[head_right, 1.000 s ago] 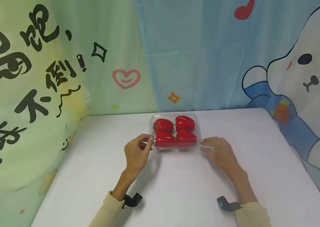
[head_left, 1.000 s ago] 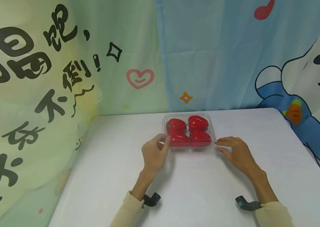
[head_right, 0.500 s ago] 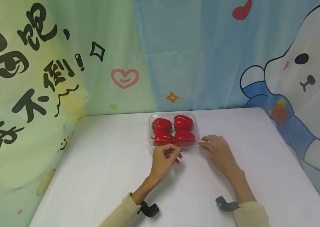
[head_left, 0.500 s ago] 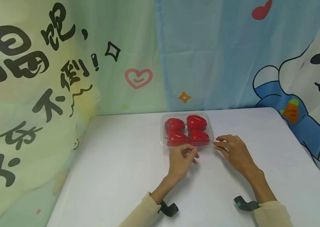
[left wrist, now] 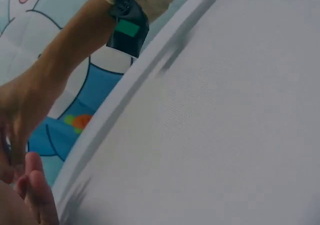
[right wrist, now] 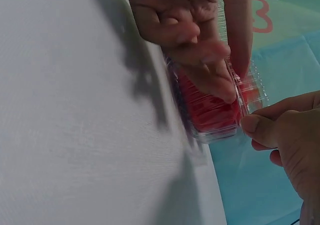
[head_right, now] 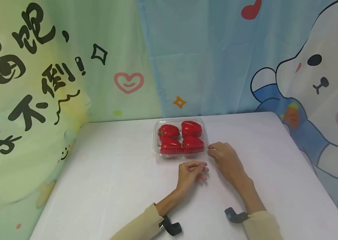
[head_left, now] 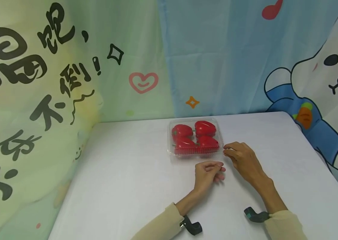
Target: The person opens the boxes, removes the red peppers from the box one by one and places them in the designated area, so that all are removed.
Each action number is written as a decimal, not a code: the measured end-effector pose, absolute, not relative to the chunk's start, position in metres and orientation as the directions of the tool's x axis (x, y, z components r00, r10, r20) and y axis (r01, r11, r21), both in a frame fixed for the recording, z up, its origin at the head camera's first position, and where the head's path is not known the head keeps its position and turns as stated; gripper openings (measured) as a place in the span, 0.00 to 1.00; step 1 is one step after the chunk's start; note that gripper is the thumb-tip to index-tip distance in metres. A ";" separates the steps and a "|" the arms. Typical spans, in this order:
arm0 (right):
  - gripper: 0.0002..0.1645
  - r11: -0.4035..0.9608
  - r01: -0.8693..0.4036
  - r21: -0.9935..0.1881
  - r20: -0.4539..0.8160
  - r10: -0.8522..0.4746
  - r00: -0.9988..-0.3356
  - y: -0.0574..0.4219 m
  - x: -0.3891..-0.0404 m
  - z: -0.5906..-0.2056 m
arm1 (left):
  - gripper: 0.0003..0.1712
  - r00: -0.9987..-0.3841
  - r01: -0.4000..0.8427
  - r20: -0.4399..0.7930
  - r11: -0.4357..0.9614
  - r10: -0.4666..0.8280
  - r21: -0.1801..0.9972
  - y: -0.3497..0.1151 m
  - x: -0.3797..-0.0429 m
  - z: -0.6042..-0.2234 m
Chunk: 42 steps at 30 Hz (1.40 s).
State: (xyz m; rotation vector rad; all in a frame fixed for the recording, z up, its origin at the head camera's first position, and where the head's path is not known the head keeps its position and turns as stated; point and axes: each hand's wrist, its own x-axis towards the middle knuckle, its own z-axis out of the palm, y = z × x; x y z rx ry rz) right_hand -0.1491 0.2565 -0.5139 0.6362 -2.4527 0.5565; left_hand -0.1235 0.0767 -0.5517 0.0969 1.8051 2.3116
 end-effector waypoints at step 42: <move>0.28 0.794 -0.566 -0.224 0.538 -0.384 -0.751 0.257 -0.156 -0.509 | 0.11 -0.986 0.114 0.067 -0.336 -0.150 0.935 0.139 -0.141 -0.568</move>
